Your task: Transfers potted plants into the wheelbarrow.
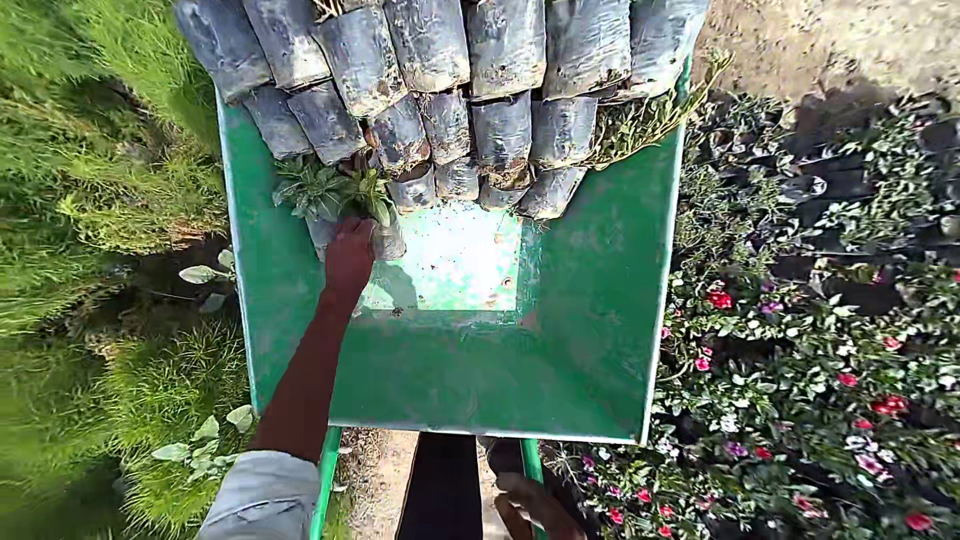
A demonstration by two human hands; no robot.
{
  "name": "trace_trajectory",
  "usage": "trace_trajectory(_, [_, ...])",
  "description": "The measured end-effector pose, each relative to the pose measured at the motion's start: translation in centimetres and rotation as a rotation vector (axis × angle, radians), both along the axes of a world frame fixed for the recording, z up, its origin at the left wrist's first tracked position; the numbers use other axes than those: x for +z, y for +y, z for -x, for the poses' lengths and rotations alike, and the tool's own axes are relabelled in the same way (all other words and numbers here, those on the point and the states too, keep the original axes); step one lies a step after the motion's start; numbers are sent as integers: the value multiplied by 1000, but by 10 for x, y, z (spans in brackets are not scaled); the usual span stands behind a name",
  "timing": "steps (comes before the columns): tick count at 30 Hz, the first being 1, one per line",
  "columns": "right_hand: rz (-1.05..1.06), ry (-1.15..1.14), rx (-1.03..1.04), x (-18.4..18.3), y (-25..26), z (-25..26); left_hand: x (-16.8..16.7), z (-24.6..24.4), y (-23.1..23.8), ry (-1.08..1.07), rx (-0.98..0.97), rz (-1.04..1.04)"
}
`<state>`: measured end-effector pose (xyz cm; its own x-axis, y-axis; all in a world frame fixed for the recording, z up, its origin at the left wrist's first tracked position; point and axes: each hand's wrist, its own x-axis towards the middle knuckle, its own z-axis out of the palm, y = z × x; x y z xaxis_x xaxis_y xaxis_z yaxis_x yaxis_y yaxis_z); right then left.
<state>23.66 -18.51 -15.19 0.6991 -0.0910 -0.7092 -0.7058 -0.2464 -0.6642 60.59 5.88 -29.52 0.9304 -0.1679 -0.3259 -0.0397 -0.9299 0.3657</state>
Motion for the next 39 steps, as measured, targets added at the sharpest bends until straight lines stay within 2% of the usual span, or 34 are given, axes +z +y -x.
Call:
trace_trajectory(4, [80,-69,213,-95,18,-179,4,-27,-11,126,-88,-49])
trace_trajectory(6, [86,-51,332,-133,33,-260,3,-22,-13,35,-113,-43])
trace_trajectory(9, [102,-41,445,-170,68,-338,-7,-6,-9,-152,-127,-23])
trace_trajectory(11, [129,-72,405,-186,94,-364,-10,-2,-5,-193,-124,-13])
trace_trajectory(13, [185,-106,334,-196,109,-372,-15,3,-2,-218,-106,27])
trace_trajectory(15, [211,-118,341,-205,108,-375,-18,7,4,-247,-9,93])
trace_trajectory(18, [246,-84,386,-201,106,-380,-19,25,23,-345,438,224])
trace_trajectory(20, [258,-76,405,-199,103,-382,-24,28,38,-239,693,283])
trace_trajectory(21, [256,-78,422,-199,103,-385,-30,25,46,-171,722,276])
trace_trajectory(23, [252,-65,434,-197,103,-387,-40,19,57,-101,650,177])
trace_trajectory(27, [257,-67,430,-205,98,-384,-44,22,63,-132,503,56])
trace_trajectory(36, [211,-86,447,-211,91,-383,-52,31,79,-259,319,96])
trace_trajectory(39, [168,-114,367,-220,91,-377,-60,33,84,-272,269,83])
